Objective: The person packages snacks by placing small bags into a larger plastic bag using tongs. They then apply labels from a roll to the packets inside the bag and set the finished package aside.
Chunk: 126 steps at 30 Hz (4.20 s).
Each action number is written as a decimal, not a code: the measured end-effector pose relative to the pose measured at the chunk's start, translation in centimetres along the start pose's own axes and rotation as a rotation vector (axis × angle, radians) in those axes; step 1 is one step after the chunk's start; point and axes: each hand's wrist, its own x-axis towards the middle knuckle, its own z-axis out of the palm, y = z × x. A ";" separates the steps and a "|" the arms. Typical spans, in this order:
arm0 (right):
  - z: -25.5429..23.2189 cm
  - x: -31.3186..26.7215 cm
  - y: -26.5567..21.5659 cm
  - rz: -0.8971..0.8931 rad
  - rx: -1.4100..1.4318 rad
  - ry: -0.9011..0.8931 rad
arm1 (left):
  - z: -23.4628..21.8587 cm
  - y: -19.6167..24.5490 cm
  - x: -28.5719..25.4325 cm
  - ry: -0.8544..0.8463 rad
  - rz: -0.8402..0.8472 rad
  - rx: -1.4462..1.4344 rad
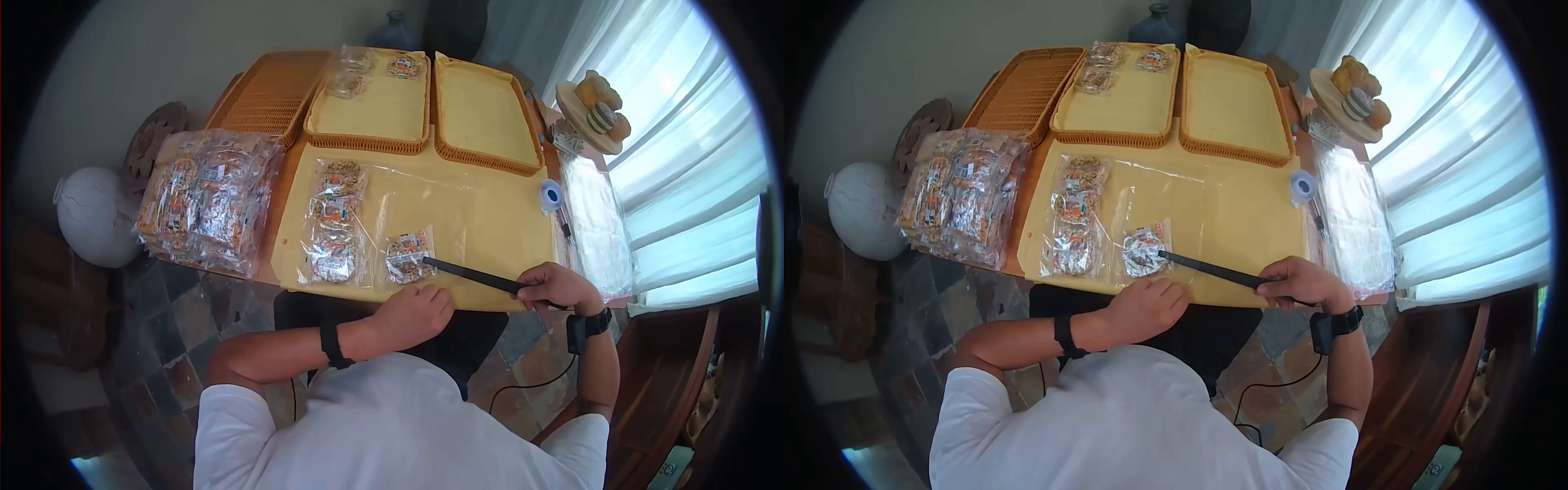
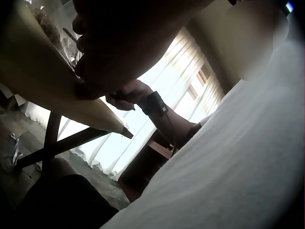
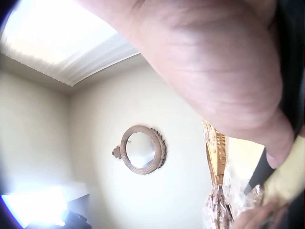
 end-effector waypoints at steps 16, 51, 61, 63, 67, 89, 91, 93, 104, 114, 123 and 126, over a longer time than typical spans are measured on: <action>0.4 1.1 2.1 -0.046 0.305 -0.148 | 0.6 0.7 -0.1 0.040 -0.074 0.078; -1.3 1.6 1.1 0.001 0.141 -0.128 | -0.1 1.3 3.5 0.074 -0.125 0.022; -1.5 3.7 -2.5 0.019 -0.021 -0.247 | -0.7 1.0 3.6 0.056 -0.080 -0.020; -1.8 3.4 -3.0 0.030 -0.105 -0.227 | -1.2 0.3 2.9 0.214 -0.004 -0.190; -4.0 -0.3 -3.2 0.090 -0.202 -0.124 | -3.3 -3.0 -0.4 0.300 -0.078 -0.280; -3.2 -3.8 -0.9 -0.181 0.154 0.683 | -3.9 -14.3 -6.7 0.063 -0.511 -0.158; -1.6 -1.6 0.8 -0.263 0.284 0.634 | -4.5 -14.7 -6.4 0.026 -0.508 -0.186; 0.3 0.9 2.5 -0.390 0.403 0.526 | -4.8 -14.6 -6.3 -0.012 -0.511 -0.213; 4.4 4.6 3.8 -0.432 0.666 0.479 | -4.6 -14.5 -6.0 -0.114 -0.479 -0.112; 1.7 4.4 1.5 -0.392 0.476 0.384 | -3.6 -14.6 -7.5 -0.047 -0.544 -0.279; -9.0 16.5 -19.1 -0.263 -0.049 0.322 | -3.4 -15.1 -8.5 0.055 -0.526 -0.416; -11.6 21.4 -24.3 -0.180 -0.167 0.309 | -2.7 -14.9 -9.0 0.106 -0.530 -0.397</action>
